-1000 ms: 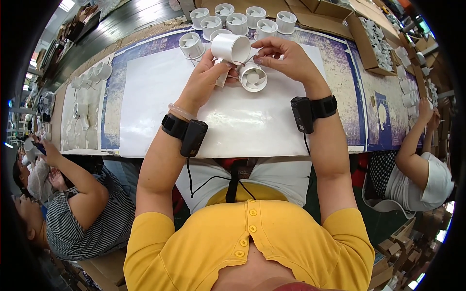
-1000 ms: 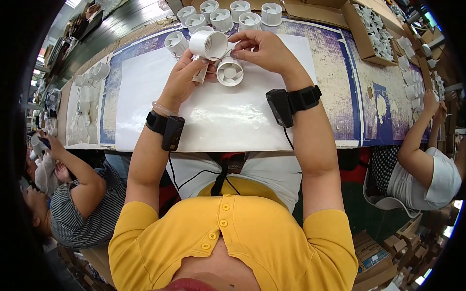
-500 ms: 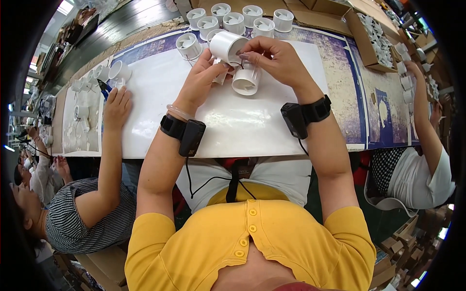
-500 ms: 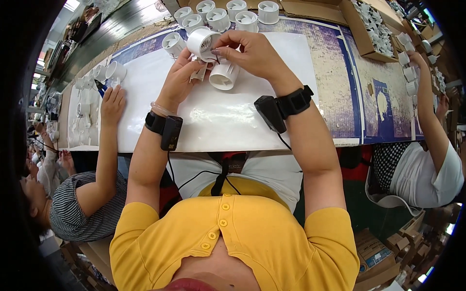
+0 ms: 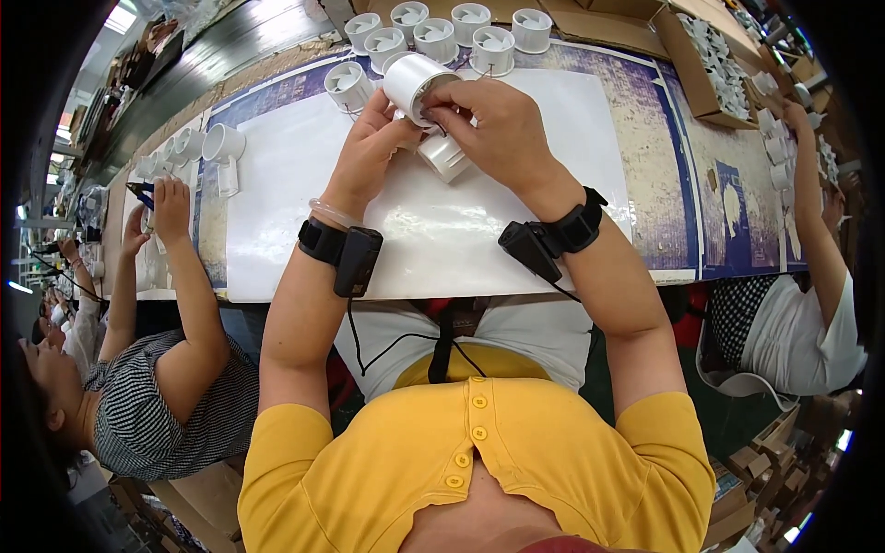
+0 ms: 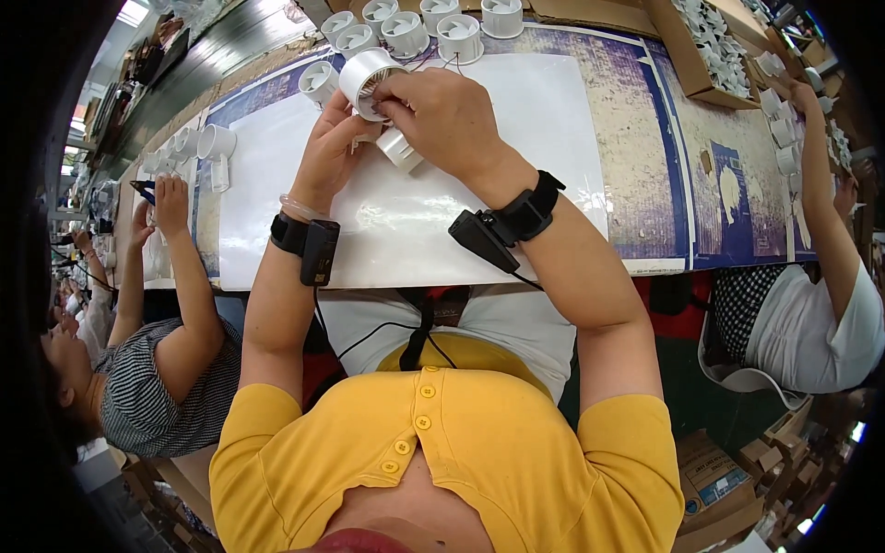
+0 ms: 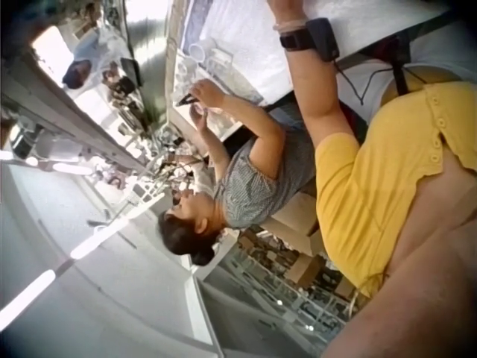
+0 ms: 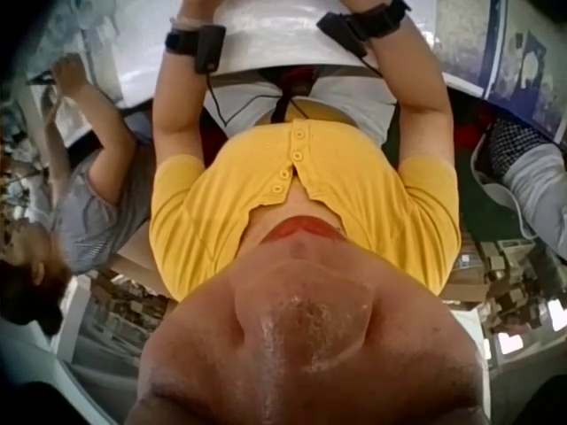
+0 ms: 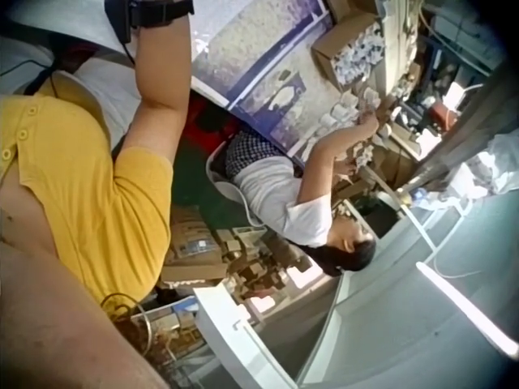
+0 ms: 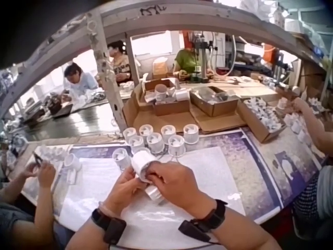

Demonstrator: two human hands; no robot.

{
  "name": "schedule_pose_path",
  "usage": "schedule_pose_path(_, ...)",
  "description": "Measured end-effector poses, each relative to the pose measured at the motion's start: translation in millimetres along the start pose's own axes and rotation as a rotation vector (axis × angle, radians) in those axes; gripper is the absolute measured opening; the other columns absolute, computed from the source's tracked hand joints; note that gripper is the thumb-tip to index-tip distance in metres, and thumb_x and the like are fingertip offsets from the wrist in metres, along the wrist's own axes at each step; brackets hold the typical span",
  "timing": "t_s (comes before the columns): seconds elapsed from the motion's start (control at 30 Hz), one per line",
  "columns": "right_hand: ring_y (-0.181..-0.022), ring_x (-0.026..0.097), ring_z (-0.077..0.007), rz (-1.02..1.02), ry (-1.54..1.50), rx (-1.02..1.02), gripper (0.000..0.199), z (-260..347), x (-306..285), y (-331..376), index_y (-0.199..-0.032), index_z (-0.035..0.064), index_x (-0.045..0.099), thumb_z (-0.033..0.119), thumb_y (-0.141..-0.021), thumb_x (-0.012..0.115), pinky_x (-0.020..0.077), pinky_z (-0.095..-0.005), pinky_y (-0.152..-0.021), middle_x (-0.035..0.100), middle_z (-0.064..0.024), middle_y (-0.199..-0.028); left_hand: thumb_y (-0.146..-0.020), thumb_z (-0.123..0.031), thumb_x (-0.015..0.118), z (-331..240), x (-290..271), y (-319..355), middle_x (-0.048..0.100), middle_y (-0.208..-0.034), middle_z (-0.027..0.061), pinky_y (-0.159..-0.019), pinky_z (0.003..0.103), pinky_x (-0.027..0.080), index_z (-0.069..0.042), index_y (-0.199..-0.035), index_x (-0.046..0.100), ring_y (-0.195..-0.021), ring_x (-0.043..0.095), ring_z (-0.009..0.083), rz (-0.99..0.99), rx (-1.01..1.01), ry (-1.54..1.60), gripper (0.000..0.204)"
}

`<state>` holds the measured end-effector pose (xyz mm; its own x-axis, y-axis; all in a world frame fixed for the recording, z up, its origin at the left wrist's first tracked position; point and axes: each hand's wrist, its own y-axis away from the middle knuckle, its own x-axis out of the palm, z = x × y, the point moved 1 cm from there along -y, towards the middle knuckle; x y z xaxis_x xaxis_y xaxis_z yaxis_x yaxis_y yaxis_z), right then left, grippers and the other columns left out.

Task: Assembling small white plastic components by hand at a production workbench.

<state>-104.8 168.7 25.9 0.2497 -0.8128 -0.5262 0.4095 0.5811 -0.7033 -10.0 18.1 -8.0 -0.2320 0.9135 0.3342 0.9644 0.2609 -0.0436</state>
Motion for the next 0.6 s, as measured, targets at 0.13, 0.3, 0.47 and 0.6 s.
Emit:
schedule_pose_path(0.13, -0.066, 0.060, -0.0217, 0.003, 0.036, -0.057, 0.015, 3, -4, 0, -0.091, 0.0097, 0.067, 0.012, -0.076, 0.070, 0.0492, -0.0314, -0.060, 0.064, -0.0058, -0.076, -0.085, 0.000, 0.050, -1, 1, -1, 0.055, -0.113, 0.0065, -0.088, 0.028, 0.048, -0.004, -0.128, 0.043, -0.099, 0.058, 0.0133, -0.007, -0.002, 0.061, 0.044)
schedule_pose_path(0.3, -0.073, 0.059, -0.0195, 0.039, 0.214, -0.121, 0.010, 6, -2, 2, -0.084, 0.0116, 0.066, 0.011, -0.074, 0.070, 0.0494, -0.0319, -0.060, 0.063, -0.0026, -0.082, -0.086, 0.000, 0.049, 0, -1, -3, 0.055, -0.116, 0.0070, -0.089, 0.030, 0.049, -0.004, -0.126, 0.046, -0.100, 0.058, 0.0144, 0.028, -0.013, 0.158, 0.041)
schedule_pose_path(0.47, -0.084, 0.057, -0.0194, 0.019, 0.330, -0.173, 0.008, 10, 0, 1, -0.079, 0.0127, 0.066, 0.010, -0.073, 0.070, 0.0502, -0.0304, -0.063, 0.060, -0.0004, -0.095, -0.087, 0.001, 0.048, 0, 3, -3, 0.055, -0.116, 0.0070, -0.091, 0.031, 0.049, -0.004, -0.126, 0.047, -0.101, 0.058, 0.0152, 0.006, 0.006, 0.157, 0.039)
schedule_pose_path(0.6, -0.106, 0.051, -0.0234, -0.012, 0.346, -0.218, 0.010, 16, -1, 0, -0.079, 0.0133, 0.066, 0.009, -0.071, 0.070, 0.0491, -0.0305, -0.078, 0.056, -0.0014, -0.114, -0.087, 0.000, 0.049, -1, 4, -1, 0.055, -0.116, 0.0064, -0.089, 0.030, 0.048, -0.003, -0.126, 0.047, -0.099, 0.058, 0.0139, 0.010, 0.035, 0.133, 0.039)
